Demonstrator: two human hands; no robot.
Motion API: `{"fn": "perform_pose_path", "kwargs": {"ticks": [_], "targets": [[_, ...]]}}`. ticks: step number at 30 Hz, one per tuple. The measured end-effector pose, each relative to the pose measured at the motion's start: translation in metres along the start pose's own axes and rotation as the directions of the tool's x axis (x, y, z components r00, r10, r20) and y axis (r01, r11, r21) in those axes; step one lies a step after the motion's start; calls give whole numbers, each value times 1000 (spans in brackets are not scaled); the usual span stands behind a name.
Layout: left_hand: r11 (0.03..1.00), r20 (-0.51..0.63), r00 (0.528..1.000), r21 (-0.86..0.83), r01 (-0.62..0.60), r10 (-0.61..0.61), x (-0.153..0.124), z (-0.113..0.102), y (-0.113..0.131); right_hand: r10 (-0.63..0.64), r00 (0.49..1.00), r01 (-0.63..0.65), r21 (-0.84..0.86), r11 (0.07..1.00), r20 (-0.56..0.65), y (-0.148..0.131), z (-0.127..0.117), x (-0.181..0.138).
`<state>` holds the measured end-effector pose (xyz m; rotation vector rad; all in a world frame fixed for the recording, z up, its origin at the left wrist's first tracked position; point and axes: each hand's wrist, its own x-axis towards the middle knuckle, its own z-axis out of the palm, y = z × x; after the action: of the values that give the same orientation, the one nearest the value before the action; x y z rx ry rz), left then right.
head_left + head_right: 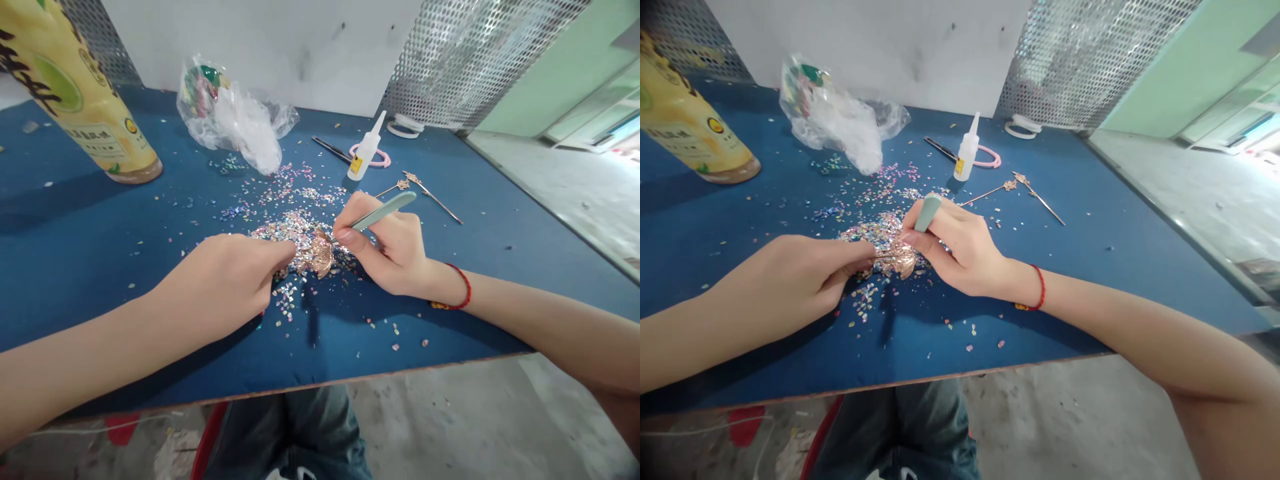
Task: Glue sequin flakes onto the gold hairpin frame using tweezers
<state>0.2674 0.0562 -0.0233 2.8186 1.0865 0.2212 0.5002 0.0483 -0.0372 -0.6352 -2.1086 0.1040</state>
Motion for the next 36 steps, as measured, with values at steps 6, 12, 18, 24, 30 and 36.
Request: {"fn": "perform_pose_path", "kwargs": {"ticks": [6, 12, 18, 24, 30, 36], "targets": [[1000, 11, 1000, -1, 10, -10, 0, -2, 0, -40, 999, 40, 5, 999, 15, 1, 1, 1], [1000, 19, 1000, 2, 21, -21, 1, -2, 2, -73, 997, 73, 5, 997, 22, 1, 2, 0], [999, 63, 997, 8, 32, -32, 2, -7, 5, -45, 999, 45, -3, 999, 0, 0, 0, 1], [999, 72, 996, 7, 49, -50, 1, -9, 7, -44, 999, 44, -14, 999, -19, -1, 0, 0], [999, 31, 998, -24, 49, -48, -1, -12, 5, 151, 943, -131, 84, 988, -296, 6, 2, -3], [996, -69, 994, -53, 76, -79, -2, -14, 0, 331, 881, -269, 217, 938, -338, 12, 3, 2]]}}
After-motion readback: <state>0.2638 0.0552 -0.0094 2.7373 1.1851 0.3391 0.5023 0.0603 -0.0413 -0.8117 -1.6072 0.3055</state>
